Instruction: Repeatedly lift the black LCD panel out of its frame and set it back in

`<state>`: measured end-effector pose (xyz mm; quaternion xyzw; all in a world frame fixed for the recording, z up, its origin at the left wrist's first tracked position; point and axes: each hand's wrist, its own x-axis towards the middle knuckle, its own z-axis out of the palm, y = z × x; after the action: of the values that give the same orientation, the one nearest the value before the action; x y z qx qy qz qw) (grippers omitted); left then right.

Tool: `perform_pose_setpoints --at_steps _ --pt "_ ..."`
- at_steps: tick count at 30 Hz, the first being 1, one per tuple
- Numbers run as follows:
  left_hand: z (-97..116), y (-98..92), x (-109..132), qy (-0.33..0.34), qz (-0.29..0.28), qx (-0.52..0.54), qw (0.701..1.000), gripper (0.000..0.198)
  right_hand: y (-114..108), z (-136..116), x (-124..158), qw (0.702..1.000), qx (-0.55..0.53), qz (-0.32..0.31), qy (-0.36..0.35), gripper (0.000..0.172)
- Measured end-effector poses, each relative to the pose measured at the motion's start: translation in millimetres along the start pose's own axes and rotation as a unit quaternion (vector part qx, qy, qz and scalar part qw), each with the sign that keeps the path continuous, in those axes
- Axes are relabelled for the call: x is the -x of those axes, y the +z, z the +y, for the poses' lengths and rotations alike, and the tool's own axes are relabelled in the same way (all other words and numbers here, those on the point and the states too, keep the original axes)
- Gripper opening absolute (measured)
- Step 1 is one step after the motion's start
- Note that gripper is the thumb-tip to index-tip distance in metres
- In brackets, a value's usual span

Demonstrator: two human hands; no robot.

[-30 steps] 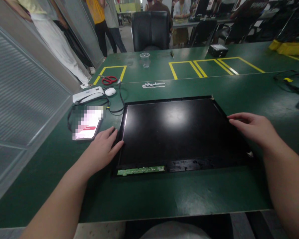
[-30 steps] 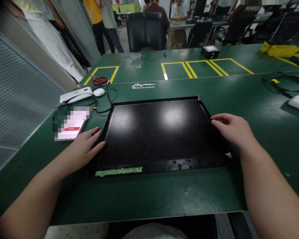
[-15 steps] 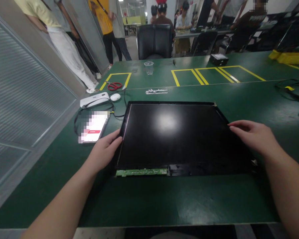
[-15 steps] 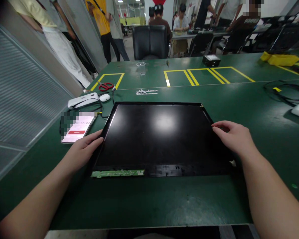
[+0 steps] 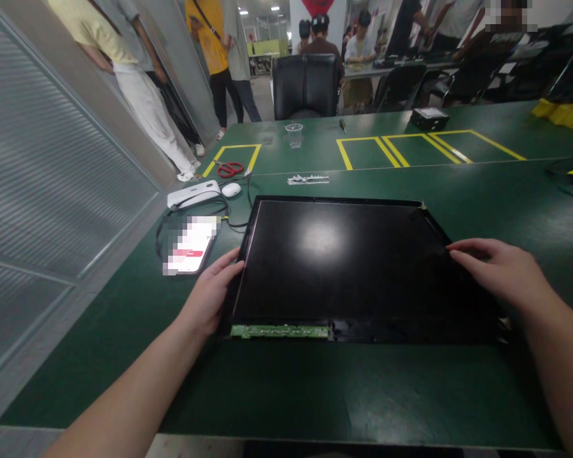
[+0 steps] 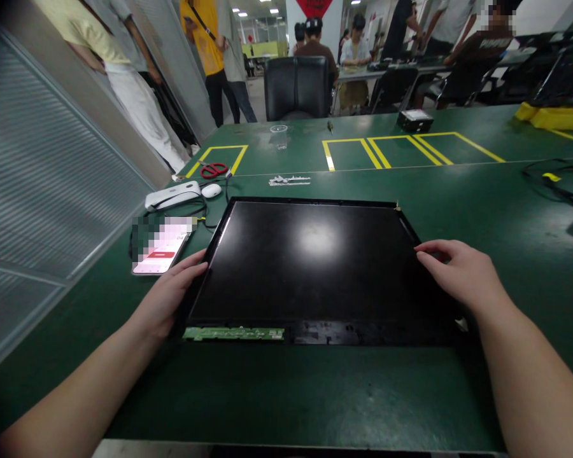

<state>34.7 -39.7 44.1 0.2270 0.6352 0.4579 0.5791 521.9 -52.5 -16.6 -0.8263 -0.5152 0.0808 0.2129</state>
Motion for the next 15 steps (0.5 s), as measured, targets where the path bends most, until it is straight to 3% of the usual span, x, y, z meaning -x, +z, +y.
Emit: perform_pose_setpoints --at_steps 5,11,15 --pt "-5.0 -3.4 -7.4 0.004 -0.008 0.018 1.000 0.050 2.0 7.4 -3.5 0.999 -0.006 -0.002 -0.034 0.037" --pt "-7.3 -3.6 -9.5 -0.023 -0.078 0.051 0.995 0.053 3.0 4.1 -1.2 1.000 0.000 0.005 -0.022 0.035" --pt "-8.2 -4.8 -9.0 -0.018 -0.082 0.034 0.996 0.075 0.5 -1.4 0.4 1.000 0.011 -0.005 -0.004 0.033"
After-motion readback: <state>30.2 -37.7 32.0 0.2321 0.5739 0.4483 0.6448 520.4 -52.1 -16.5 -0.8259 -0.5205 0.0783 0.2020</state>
